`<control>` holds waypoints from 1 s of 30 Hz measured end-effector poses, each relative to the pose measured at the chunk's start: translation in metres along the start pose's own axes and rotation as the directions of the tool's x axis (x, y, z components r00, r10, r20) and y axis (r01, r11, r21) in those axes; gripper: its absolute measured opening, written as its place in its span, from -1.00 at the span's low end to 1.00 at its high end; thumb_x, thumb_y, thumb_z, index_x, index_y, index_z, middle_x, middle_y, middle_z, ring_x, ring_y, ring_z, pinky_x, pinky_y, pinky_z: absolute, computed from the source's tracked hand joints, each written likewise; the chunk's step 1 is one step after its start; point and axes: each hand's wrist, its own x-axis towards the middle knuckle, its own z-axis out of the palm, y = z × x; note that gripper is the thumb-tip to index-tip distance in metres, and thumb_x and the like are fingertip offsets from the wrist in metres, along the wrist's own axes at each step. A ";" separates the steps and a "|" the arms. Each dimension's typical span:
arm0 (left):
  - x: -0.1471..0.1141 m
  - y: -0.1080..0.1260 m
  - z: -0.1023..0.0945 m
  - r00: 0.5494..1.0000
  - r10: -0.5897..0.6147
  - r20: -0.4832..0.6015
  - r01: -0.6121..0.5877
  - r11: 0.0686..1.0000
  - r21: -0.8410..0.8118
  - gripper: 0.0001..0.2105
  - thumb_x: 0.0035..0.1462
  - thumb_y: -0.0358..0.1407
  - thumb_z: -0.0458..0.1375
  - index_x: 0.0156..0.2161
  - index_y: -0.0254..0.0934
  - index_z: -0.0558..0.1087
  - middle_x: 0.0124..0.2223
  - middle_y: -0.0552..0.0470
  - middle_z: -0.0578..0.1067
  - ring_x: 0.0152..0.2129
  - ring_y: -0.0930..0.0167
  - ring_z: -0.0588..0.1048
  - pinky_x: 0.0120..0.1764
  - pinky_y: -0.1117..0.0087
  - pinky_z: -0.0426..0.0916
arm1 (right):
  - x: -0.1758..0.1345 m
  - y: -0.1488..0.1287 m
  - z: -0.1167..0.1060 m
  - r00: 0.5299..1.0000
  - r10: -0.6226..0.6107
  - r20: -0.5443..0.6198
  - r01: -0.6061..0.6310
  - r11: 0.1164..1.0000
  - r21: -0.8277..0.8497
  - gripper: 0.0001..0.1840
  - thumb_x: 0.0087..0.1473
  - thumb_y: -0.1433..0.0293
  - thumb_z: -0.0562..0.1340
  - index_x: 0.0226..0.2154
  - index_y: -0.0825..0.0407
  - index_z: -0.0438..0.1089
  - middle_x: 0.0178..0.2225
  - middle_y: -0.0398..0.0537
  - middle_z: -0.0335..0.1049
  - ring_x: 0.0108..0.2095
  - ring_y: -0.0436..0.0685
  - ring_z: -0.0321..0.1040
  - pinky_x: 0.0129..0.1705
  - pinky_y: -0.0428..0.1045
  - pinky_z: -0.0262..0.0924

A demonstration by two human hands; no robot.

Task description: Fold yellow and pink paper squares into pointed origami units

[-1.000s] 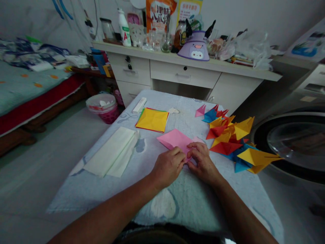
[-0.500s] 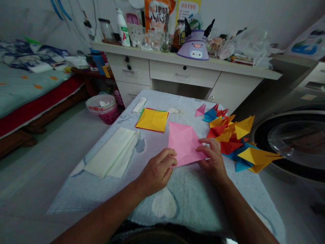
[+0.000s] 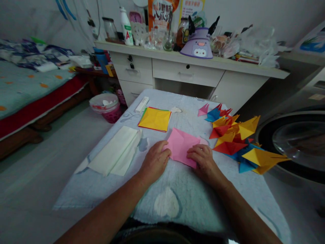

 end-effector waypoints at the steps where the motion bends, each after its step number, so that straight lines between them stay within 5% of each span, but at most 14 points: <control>1: 0.000 0.000 -0.001 1.000 0.009 -0.006 -0.009 1.000 0.016 -0.86 0.12 -0.51 0.09 -0.30 -0.26 0.46 0.07 -0.09 0.35 0.05 0.27 0.33 0.11 0.13 0.30 | 0.000 0.000 0.001 1.000 -0.003 0.013 0.003 1.000 -0.001 -0.53 -0.11 0.62 0.17 -0.14 -0.08 0.44 -0.11 -0.04 0.44 -0.02 0.25 0.20 0.01 0.21 0.03; 12: -0.002 -0.005 -0.012 0.995 -0.094 0.018 0.094 0.995 -0.023 -0.88 0.11 -0.46 0.16 -0.31 -0.24 0.53 -0.13 -0.05 0.42 -0.11 0.29 0.37 0.01 0.18 0.32 | 0.000 0.005 0.003 0.997 0.070 0.014 -0.071 0.987 0.141 -0.85 0.18 0.37 0.19 -0.26 -0.07 0.50 -0.19 -0.01 0.43 -0.12 0.19 0.29 -0.06 0.17 0.14; 30: 0.001 -0.011 -0.003 0.986 -0.164 0.015 0.163 0.985 0.058 -0.92 0.16 -0.40 0.10 -0.34 -0.28 0.45 -0.24 -0.04 0.37 -0.20 0.29 0.35 -0.06 0.20 0.30 | 0.006 0.015 0.013 0.920 0.390 -0.038 -0.382 0.914 0.132 -0.73 0.14 0.23 0.20 -0.50 0.01 0.38 -0.21 0.03 0.37 -0.13 0.20 0.26 -0.01 0.15 0.10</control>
